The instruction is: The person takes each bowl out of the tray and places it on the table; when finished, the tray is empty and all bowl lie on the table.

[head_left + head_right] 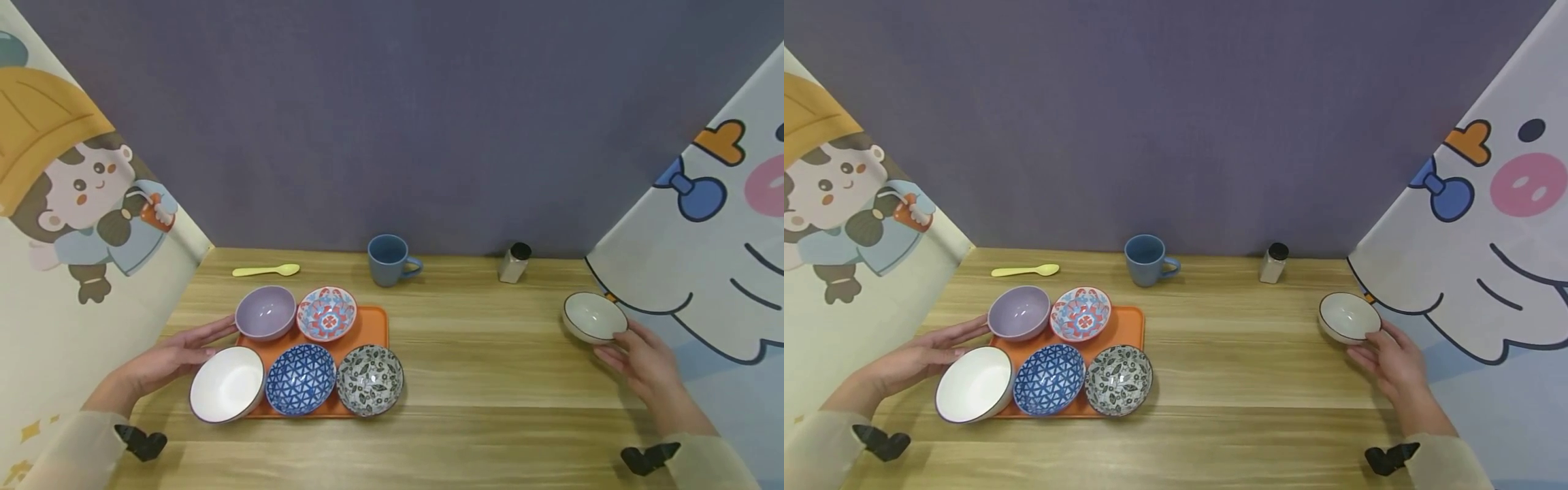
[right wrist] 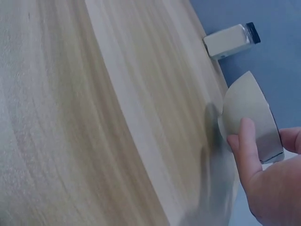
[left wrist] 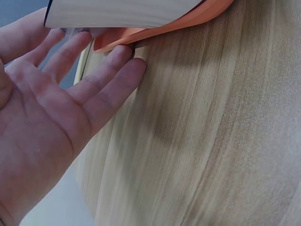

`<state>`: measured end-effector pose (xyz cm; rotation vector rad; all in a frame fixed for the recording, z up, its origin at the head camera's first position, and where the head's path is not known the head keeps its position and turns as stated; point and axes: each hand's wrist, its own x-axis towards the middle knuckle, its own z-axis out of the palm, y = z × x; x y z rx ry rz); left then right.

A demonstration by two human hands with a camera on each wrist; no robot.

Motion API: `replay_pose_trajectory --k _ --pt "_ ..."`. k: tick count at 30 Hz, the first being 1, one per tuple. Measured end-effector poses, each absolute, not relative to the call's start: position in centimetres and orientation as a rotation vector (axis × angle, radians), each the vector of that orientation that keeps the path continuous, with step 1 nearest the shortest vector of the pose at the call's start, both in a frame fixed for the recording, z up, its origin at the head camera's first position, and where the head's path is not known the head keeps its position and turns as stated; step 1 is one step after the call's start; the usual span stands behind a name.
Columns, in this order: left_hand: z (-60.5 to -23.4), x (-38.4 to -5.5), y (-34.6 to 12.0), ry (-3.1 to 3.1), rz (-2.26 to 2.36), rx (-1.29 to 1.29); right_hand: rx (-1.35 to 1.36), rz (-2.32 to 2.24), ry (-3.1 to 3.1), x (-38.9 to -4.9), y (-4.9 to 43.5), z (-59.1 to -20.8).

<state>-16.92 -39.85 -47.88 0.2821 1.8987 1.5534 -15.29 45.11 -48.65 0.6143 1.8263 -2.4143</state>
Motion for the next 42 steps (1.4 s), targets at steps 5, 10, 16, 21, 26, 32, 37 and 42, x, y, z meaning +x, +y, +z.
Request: replay_pose_trajectory --k 5,10,16,21,26,32,37,42 --pt "-47.8 -17.1 -40.0 1.839 1.569 0.341 0.688 -2.418 1.812 -14.9 45.3 -49.2" --pt "-47.8 -17.3 -40.2 1.816 1.567 0.390 0.715 -2.428 1.785 -14.8 45.3 -49.8" --pt "-48.0 -17.5 -40.3 1.786 1.552 0.427 0.619 -2.393 1.782 -14.2 45.2 -49.9" --pt "-47.8 -17.5 -40.3 1.768 1.536 0.419 0.558 -2.367 1.783 -13.8 45.3 -50.0" --pt "-47.7 -17.4 -40.2 1.747 1.552 0.426 0.562 -2.283 1.890 -13.6 45.9 -50.3" --pt "-47.6 -17.4 -40.0 1.883 1.507 0.378 0.607 -1.686 2.492 -14.0 46.0 -49.5" --pt "-47.6 -17.6 -39.8 2.027 1.442 0.295 0.593 -1.472 2.688 -14.6 46.3 -48.0" --pt "-47.5 -18.1 -39.2 2.123 1.430 0.185 0.680 -1.338 2.814 -15.3 45.2 -45.5"
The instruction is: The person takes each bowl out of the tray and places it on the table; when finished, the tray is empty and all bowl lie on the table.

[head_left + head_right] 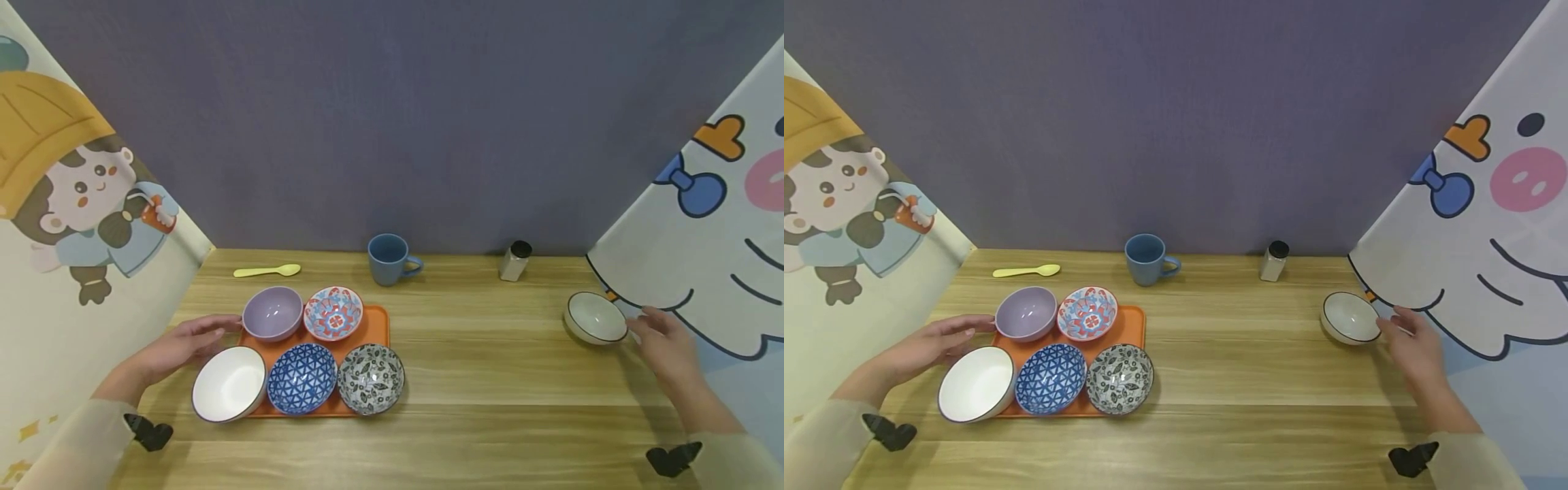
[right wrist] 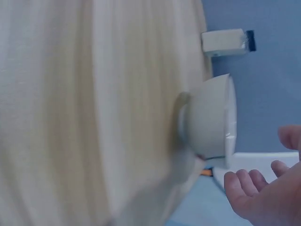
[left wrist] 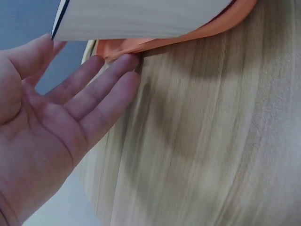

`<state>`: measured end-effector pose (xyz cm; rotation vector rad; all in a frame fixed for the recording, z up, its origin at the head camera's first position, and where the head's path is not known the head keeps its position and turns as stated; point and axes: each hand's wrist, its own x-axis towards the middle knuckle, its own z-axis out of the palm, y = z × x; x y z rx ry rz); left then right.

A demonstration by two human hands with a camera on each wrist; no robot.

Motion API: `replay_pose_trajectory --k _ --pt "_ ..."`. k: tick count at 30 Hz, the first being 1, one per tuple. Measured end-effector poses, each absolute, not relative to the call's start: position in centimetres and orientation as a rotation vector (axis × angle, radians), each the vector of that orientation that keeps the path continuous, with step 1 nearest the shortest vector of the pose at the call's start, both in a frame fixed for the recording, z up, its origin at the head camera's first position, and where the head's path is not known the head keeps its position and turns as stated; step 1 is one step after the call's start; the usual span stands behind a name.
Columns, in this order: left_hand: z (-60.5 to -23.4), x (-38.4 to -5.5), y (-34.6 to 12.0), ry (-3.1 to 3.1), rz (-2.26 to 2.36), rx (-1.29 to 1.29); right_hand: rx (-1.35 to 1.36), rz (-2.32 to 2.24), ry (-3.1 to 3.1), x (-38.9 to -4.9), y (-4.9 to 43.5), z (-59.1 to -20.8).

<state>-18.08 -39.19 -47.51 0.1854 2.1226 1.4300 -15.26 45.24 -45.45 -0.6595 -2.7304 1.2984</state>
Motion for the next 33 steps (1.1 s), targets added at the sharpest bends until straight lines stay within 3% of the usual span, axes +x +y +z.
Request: replay_pose_trajectory --k 4,12,22,33 --pt "-47.4 -18.7 -38.6 2.153 1.413 0.072 -0.599 1.222 -2.704 -15.8 43.4 -43.3" --pt "-47.9 -20.1 -37.5 2.218 1.308 -0.011 -0.046 1.400 -2.545 -17.2 37.6 -41.1" --pt "-47.5 -21.0 -36.5 2.220 1.293 -0.093 0.402 1.534 -2.617 -19.7 27.6 -42.0" --pt "-47.7 -21.4 -35.8 2.261 1.208 -0.047 0.587 1.788 -2.756 -22.4 17.9 -44.1"
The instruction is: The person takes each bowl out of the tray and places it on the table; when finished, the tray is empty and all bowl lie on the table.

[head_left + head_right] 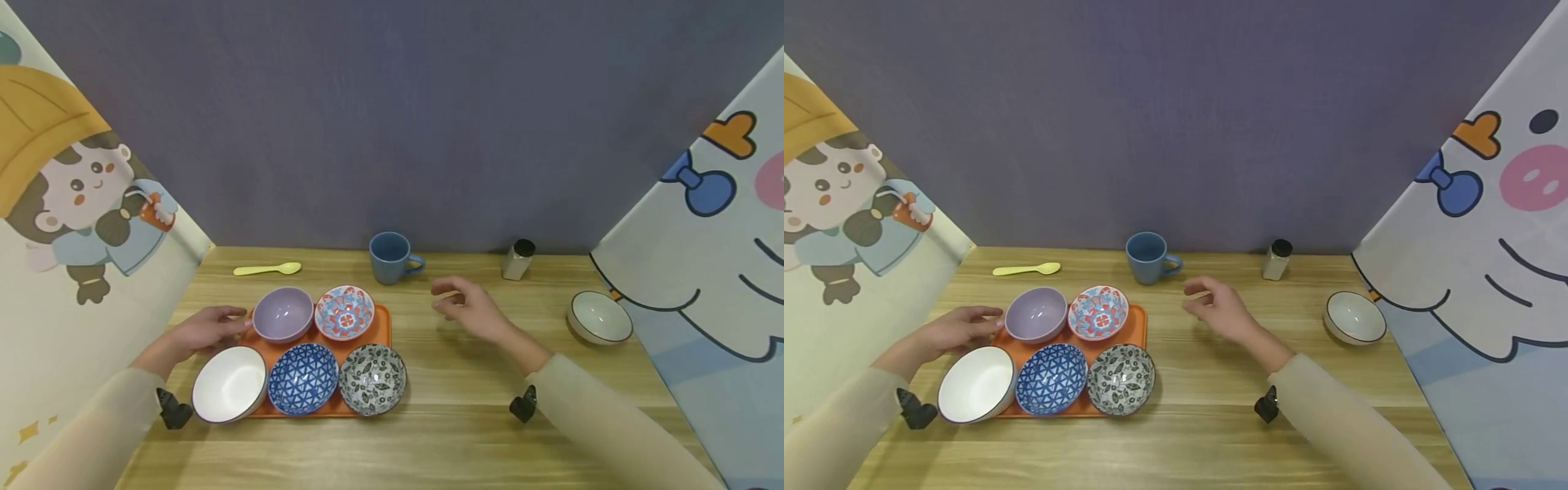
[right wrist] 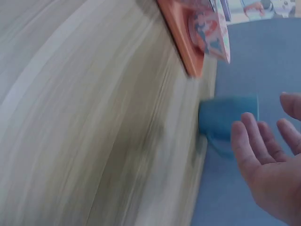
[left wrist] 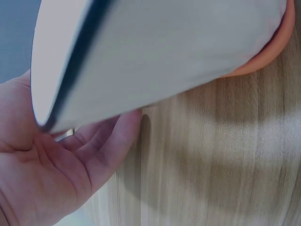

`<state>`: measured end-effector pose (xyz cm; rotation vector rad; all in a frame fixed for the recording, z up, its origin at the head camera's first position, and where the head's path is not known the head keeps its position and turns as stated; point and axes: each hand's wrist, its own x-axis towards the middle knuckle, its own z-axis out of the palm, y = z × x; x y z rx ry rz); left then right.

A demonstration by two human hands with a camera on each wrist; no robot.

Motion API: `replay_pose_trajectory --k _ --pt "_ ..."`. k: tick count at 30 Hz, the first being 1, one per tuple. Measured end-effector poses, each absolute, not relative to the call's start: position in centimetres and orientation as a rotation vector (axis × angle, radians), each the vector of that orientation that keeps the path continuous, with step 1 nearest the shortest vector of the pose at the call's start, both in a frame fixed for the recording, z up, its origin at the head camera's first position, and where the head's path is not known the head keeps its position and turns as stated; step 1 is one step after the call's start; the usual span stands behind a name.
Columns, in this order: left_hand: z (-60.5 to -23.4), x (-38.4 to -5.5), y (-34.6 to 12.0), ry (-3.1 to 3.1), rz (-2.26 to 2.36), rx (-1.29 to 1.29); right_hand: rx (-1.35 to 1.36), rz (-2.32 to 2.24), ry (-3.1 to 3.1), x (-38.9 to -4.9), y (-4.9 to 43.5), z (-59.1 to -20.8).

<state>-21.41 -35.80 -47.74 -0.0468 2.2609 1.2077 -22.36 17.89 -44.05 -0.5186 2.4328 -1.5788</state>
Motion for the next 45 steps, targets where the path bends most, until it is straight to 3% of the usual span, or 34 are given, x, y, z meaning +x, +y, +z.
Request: replay_pose_trajectory --k 9,19,45 --pt "-48.4 -21.6 -35.8 2.292 1.168 -0.015 -0.383 -1.600 2.188 -24.1 11.6 -46.1" --pt "-48.8 -21.4 -36.5 2.296 1.195 0.034 -0.331 -1.636 2.055 -25.0 7.9 -47.9" --pt "-48.7 -21.6 -36.9 2.336 1.155 0.072 -0.221 -1.702 1.917 -25.2 5.5 -49.1"
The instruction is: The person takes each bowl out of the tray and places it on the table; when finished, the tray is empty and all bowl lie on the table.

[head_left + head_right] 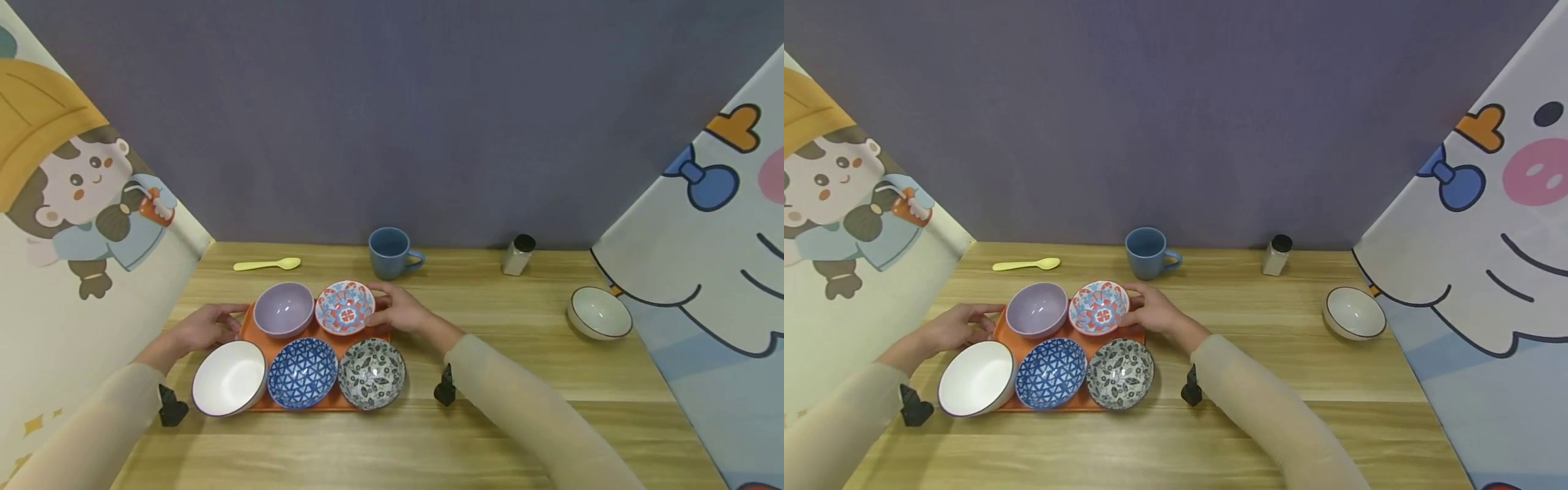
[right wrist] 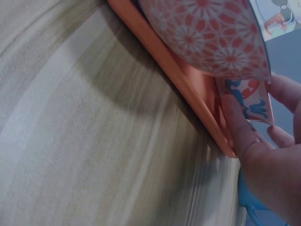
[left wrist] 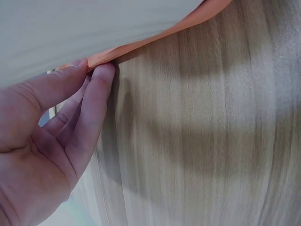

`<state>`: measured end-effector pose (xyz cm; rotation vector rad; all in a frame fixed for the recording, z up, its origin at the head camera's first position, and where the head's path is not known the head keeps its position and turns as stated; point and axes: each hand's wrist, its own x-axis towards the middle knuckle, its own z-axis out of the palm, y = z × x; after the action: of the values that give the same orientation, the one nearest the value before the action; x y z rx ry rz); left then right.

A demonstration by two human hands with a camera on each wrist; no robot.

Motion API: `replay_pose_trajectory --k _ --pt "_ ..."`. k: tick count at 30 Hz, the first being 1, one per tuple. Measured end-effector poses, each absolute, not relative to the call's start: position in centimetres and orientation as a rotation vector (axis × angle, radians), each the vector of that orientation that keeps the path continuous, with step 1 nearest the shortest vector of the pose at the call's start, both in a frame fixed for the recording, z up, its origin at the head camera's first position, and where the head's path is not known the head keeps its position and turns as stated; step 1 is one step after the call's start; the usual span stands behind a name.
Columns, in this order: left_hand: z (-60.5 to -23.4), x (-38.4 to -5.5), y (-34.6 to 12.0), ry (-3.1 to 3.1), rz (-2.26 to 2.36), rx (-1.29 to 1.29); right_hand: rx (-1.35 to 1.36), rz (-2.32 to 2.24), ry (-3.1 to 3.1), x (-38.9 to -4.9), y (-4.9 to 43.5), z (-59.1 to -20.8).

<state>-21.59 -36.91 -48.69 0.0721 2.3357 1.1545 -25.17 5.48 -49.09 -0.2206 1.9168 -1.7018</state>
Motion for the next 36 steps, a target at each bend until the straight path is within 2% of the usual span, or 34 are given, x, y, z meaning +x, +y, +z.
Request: replay_pose_trajectory --k 36 --pt "-48.8 -21.2 -36.5 2.408 1.120 0.014 0.060 -1.948 1.698 -23.9 5.2 -49.6"
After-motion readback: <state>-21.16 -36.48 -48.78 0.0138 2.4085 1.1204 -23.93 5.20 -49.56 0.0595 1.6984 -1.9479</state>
